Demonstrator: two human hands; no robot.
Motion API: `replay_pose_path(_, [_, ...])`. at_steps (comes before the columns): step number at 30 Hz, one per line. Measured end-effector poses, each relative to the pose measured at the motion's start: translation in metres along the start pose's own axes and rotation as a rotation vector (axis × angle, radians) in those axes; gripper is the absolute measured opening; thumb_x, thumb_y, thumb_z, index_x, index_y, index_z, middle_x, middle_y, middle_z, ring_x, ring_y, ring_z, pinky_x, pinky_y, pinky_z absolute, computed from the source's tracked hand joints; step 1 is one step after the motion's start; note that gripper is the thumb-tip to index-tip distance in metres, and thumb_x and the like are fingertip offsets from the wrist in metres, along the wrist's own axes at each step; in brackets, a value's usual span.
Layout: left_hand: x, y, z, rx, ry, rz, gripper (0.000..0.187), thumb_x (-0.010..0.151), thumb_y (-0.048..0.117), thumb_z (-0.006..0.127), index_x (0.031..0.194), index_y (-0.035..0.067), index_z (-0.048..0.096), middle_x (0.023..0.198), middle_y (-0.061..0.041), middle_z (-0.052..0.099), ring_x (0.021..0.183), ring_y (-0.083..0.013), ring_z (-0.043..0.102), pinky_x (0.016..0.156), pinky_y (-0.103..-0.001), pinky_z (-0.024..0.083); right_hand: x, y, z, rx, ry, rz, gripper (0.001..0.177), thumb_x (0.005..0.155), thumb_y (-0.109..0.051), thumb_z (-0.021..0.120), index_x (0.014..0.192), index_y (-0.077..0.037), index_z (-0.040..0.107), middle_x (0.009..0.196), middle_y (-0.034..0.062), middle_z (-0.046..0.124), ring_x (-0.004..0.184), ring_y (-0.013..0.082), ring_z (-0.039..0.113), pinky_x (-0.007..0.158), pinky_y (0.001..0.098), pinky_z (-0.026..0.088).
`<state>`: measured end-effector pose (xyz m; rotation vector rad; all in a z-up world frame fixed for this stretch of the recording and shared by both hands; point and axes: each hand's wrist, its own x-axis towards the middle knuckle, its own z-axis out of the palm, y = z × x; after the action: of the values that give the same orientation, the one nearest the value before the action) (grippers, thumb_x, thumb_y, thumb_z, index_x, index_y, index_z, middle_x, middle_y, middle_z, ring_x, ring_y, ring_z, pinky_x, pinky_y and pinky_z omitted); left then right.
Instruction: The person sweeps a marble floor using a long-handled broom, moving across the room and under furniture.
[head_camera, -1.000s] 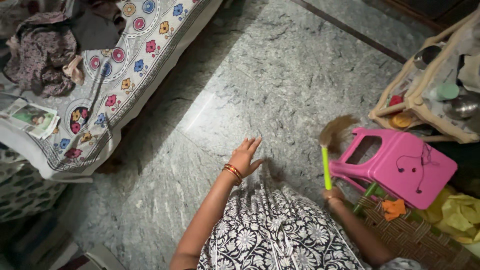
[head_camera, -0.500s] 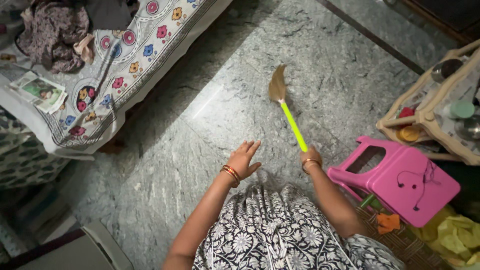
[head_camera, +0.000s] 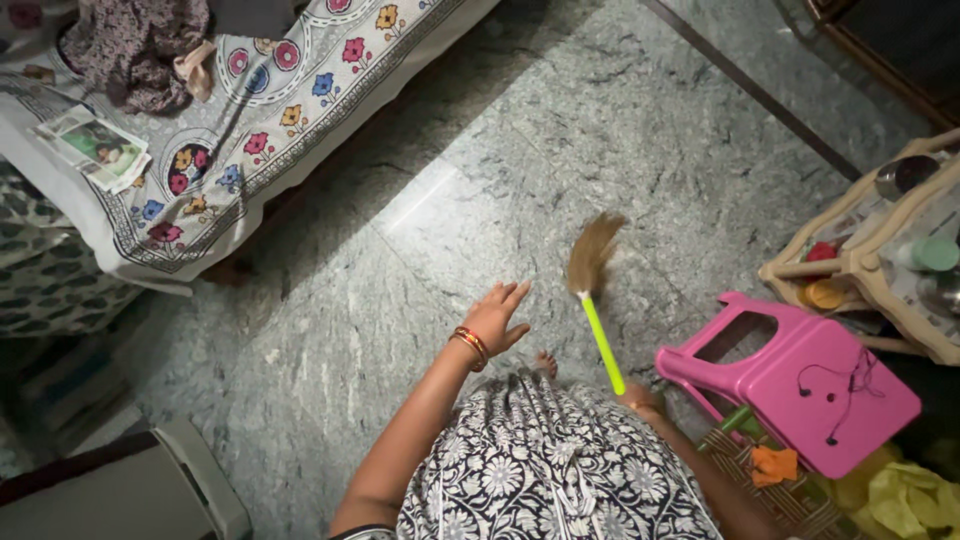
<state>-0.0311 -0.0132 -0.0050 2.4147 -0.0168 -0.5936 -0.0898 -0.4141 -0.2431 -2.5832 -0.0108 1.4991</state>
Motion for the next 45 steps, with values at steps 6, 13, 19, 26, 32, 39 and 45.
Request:
replay_pose_path(6, [0.003, 0.012, -0.006, -0.001, -0.007, 0.006, 0.083, 0.089, 0.039, 0.072, 0.158, 0.02, 0.031, 0.161, -0.016, 0.038, 0.149, -0.0413, 0.031, 0.112, -0.061, 0.035, 0.007, -0.09, -0.113, 0.16, 0.079, 0.107, 0.041, 0.089, -0.038, 0.069, 0.113, -0.006, 0.074, 0.106, 0.0208, 0.078, 0.097, 0.0365, 0.078, 0.082, 0.0487, 0.059])
replay_pose_path(13, [-0.031, -0.008, -0.018, -0.043, 0.035, -0.004, 0.083, 0.09, 0.039, 0.072, 0.159, 0.02, 0.03, 0.159, -0.016, 0.039, 0.148, -0.0414, 0.032, 0.11, -0.061, 0.035, -0.039, -0.157, -0.142, 0.325, 0.197, -0.16, 0.046, 0.091, -0.043, 0.067, 0.112, -0.002, 0.069, 0.102, 0.0266, 0.075, 0.096, 0.043, 0.073, 0.08, 0.0531, 0.056])
replay_pose_path(19, [-0.071, -0.061, -0.02, -0.047, 0.155, -0.045, 0.083, 0.089, 0.038, 0.072, 0.158, 0.018, 0.031, 0.157, -0.018, 0.043, 0.147, -0.0422, 0.035, 0.114, -0.058, 0.036, -0.092, -0.144, -0.061, -0.052, 0.146, -0.229, 0.042, 0.088, -0.043, 0.065, 0.115, -0.011, 0.066, 0.108, 0.0225, 0.073, 0.101, 0.0429, 0.07, 0.084, 0.0542, 0.055])
replay_pose_path(26, [-0.105, -0.071, -0.022, -0.05, 0.156, -0.1, 0.082, 0.09, 0.04, 0.072, 0.158, 0.021, 0.032, 0.157, -0.016, 0.042, 0.147, -0.0411, 0.035, 0.113, -0.059, 0.035, -0.075, -0.201, 0.001, -0.323, -0.011, -0.384, 0.035, 0.086, -0.037, 0.067, 0.112, -0.014, 0.071, 0.111, 0.0181, 0.074, 0.103, 0.0385, 0.071, 0.087, 0.0506, 0.056])
replay_pose_path(32, [-0.141, -0.084, -0.028, -0.065, 0.175, -0.135, 0.082, 0.09, 0.04, 0.072, 0.159, 0.021, 0.031, 0.159, -0.015, 0.04, 0.149, -0.0405, 0.033, 0.112, -0.063, 0.034, -0.096, -0.236, -0.014, -0.403, 0.019, -0.332, 0.031, 0.084, -0.032, 0.068, 0.111, -0.017, 0.075, 0.113, 0.0143, 0.075, 0.106, 0.0346, 0.072, 0.089, 0.0476, 0.058])
replay_pose_path(39, [-0.196, -0.114, -0.037, -0.049, 0.252, -0.214, 0.083, 0.091, 0.039, 0.071, 0.16, 0.02, 0.03, 0.16, -0.015, 0.038, 0.148, -0.0403, 0.033, 0.113, -0.061, 0.035, -0.064, -0.221, -0.095, -0.38, 0.183, -0.082, 0.032, 0.091, -0.027, 0.067, 0.119, -0.013, 0.073, 0.119, 0.0155, 0.074, 0.11, 0.0346, 0.072, 0.088, 0.0472, 0.059])
replay_pose_path(45, [-0.22, -0.12, -0.038, -0.046, 0.256, -0.26, 0.082, 0.09, 0.038, 0.072, 0.158, 0.021, 0.031, 0.159, -0.014, 0.04, 0.15, -0.0389, 0.032, 0.112, -0.06, 0.036, -0.043, -0.256, -0.119, -0.257, 0.331, 0.091, 0.027, 0.09, -0.02, 0.069, 0.116, -0.012, 0.074, 0.117, 0.0166, 0.075, 0.108, 0.0362, 0.074, 0.085, 0.0492, 0.061])
